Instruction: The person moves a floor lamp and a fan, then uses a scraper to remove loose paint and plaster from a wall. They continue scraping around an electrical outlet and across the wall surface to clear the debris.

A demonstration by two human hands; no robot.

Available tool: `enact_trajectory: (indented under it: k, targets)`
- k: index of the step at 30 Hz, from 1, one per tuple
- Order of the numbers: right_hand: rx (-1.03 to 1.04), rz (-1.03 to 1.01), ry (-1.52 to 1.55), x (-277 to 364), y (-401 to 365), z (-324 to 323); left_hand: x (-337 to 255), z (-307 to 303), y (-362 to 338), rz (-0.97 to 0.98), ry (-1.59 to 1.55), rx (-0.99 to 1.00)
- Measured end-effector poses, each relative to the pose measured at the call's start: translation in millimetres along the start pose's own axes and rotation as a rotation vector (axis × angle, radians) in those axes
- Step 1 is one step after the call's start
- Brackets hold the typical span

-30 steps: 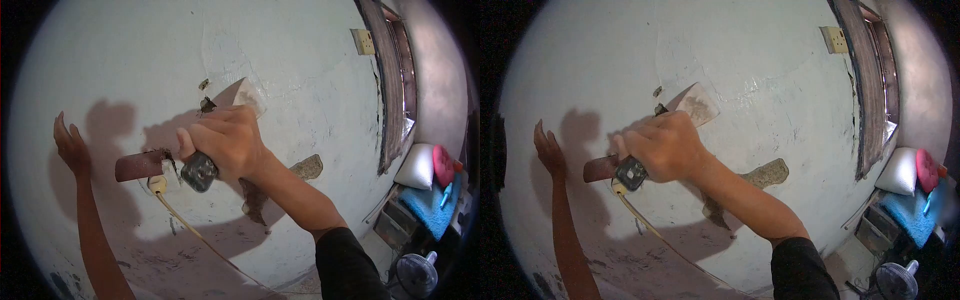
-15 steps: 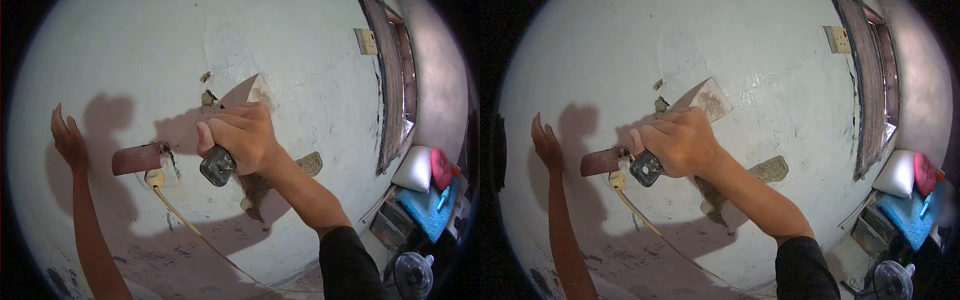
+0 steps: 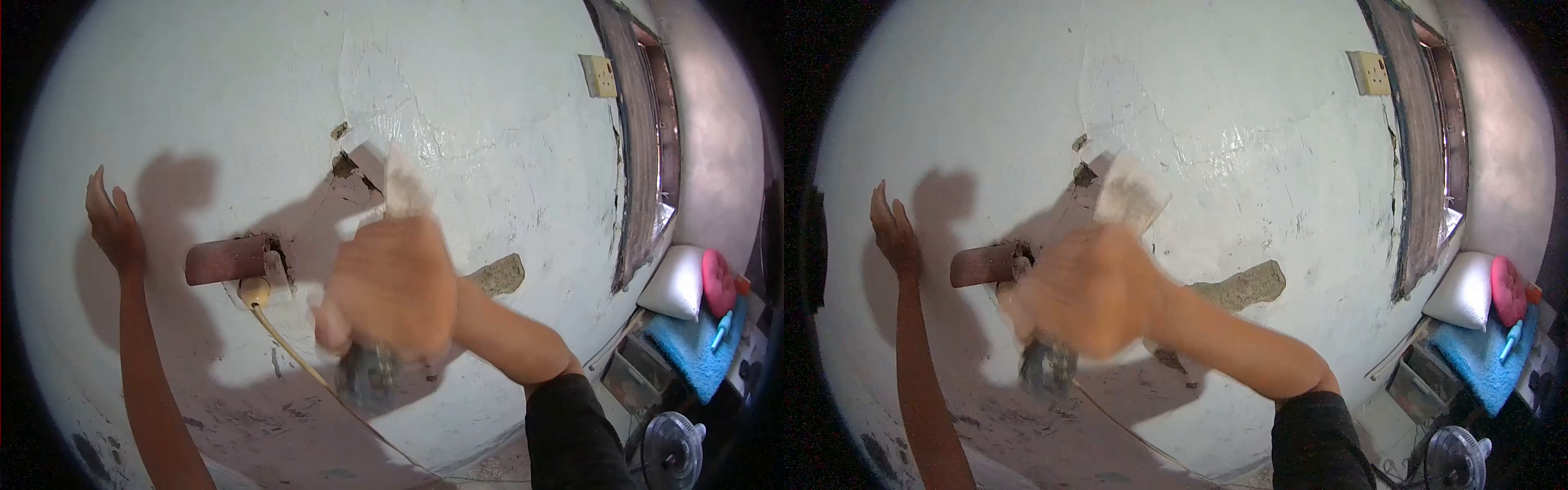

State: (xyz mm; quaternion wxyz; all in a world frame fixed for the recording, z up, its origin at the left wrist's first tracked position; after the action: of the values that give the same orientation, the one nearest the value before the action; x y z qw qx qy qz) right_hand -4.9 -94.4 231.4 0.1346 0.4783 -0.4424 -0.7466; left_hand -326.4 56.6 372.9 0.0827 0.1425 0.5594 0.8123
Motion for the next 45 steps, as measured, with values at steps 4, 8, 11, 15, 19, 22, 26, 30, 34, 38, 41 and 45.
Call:
enact_trajectory:
  k: [4,8,11,15,19,22,26,30,34,38,41,45]
  targets:
    - [0.043,0.036,-0.093,-24,-1,1,2,-2,3,-0.033,-0.018,-0.006]
    - [-0.028,-0.025,-0.011,-5,-3,-5,6,0,0,-0.021,0.015,-0.010]
    - [0.061,0.003,-0.150,-31,-12,9,-2,-5,-1,0.013,0.003,-0.014]
    - [0.085,0.010,-0.020,-3,9,-5,0,-5,0,-0.015,-0.023,-0.032]
    - [0.082,0.012,-0.129,-31,-2,1,3,-2,-5,-0.001,0.001,-0.012]
    - [-0.011,0.016,-0.039,-20,5,-5,1,-4,-4,-0.026,-0.003,-0.018]
    - [0.089,-0.042,-0.078,-20,2,0,1,-5,-2,-0.007,0.049,-0.041]
    - [0.070,0.016,-0.089,-27,5,-2,3,-5,-4,-0.006,0.042,-0.047]
    - [0.140,-0.008,-0.039,-23,7,-1,5,-2,-2,-0.011,0.004,-0.033]
    - [0.164,-0.003,-0.088,-34,6,4,1,-6,-4,-0.017,0.007,-0.062]
    - [0.195,-0.002,-0.022,-32,7,0,2,-6,-3,-0.004,-0.001,-0.072]
    - [0.292,0.020,-0.031,-38,4,10,2,-8,-5,0.018,0.003,-0.084]
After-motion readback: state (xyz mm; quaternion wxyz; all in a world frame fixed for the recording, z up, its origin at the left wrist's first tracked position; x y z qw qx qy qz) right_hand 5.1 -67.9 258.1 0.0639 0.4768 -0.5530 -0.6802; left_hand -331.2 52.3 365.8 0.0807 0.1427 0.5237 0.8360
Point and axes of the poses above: each hand's wrist, its own y-axis towards the middle knuckle, its own z-axis out of the palm, x = y × z, the point moved 10 cm from there along y, towards the middle knuckle, and after that the axes turned 2 degrees about -x, right-handed, at the moved point
